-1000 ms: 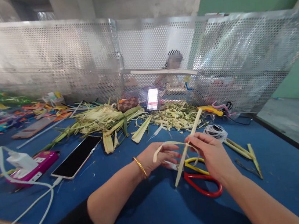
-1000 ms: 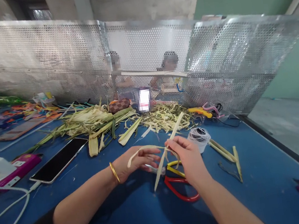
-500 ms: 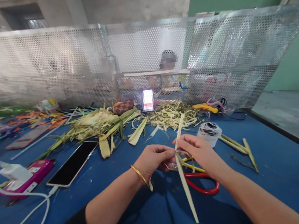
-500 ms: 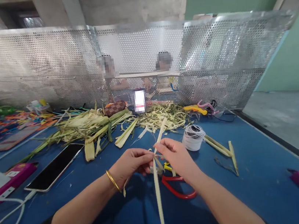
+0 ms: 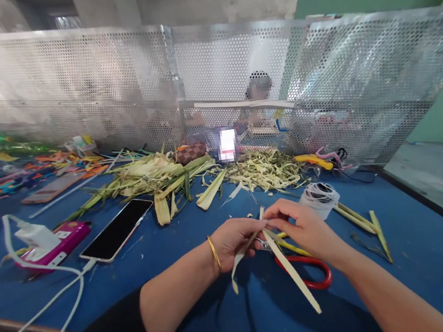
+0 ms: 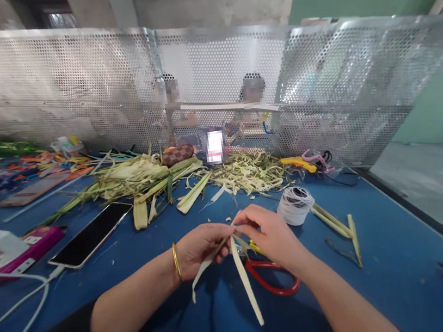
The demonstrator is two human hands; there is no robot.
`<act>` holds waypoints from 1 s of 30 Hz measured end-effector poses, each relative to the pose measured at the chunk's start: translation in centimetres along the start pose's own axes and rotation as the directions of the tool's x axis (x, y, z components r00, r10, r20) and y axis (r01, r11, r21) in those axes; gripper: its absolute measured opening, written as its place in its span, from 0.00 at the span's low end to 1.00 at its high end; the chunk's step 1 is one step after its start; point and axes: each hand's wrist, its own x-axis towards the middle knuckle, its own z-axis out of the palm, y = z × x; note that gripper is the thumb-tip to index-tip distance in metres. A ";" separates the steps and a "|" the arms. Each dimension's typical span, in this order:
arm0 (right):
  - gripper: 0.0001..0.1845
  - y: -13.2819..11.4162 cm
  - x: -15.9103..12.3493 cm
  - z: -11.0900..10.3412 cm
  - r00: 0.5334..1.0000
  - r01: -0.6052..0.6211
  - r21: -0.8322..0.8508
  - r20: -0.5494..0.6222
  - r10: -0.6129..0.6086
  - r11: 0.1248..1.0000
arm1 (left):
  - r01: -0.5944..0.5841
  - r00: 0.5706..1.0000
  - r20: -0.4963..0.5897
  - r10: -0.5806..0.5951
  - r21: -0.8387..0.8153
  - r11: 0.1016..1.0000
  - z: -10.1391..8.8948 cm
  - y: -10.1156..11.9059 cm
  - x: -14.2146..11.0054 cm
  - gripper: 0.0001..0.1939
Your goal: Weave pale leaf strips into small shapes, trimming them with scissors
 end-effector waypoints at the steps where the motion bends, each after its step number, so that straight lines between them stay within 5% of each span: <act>1: 0.07 0.2 0.0 0.0 1.000 -0.023 -0.003 0.006 0.023 1.000 | -0.063 0.997 -0.048 0.063 -0.007 0.998 0.0 0.0 0.0 0.10; 4: 0.08 0.8 0.1 -0.1 0.996 -0.089 -0.022 0.022 0.089 0.996 | -0.202 0.970 -0.133 0.203 0.018 0.979 0.0 0.1 -0.1 0.10; 10: 0.10 1.4 0.0 0.1 0.996 0.014 -0.183 -0.084 -0.030 0.983 | -0.079 0.994 0.074 0.078 0.015 0.997 0.1 0.2 -0.6 0.10; 15: 0.11 1.0 -0.2 -0.1 0.950 0.045 -0.410 -0.265 -0.167 0.911 | -0.166 0.985 -0.054 0.163 -0.038 0.985 -0.1 0.2 0.0 0.08; 19: 0.12 0.6 -0.4 0.2 0.999 -0.002 -0.364 -0.042 -0.014 0.931 | -0.183 0.980 -0.095 0.176 -0.073 0.980 -0.2 0.6 0.0 0.08; 25: 0.15 -0.9 -0.7 0.3 0.985 -0.112 -0.161 0.110 0.130 0.981 | -0.251 0.951 -0.175 0.256 0.053 0.967 -0.1 0.4 0.3 0.10; 27: 0.13 -1.3 -0.8 0.2 0.988 -0.103 -0.128 0.098 0.116 0.986 | -0.283 0.940 -0.162 0.300 0.116 0.952 0.0 0.2 0.3 0.11; 30: 0.11 -1.3 -0.8 0.0 0.990 -0.083 -0.131 -0.123 0.067 0.988 | -0.282 0.949 -0.094 0.302 0.185 0.942 0.3 0.0 0.1 0.12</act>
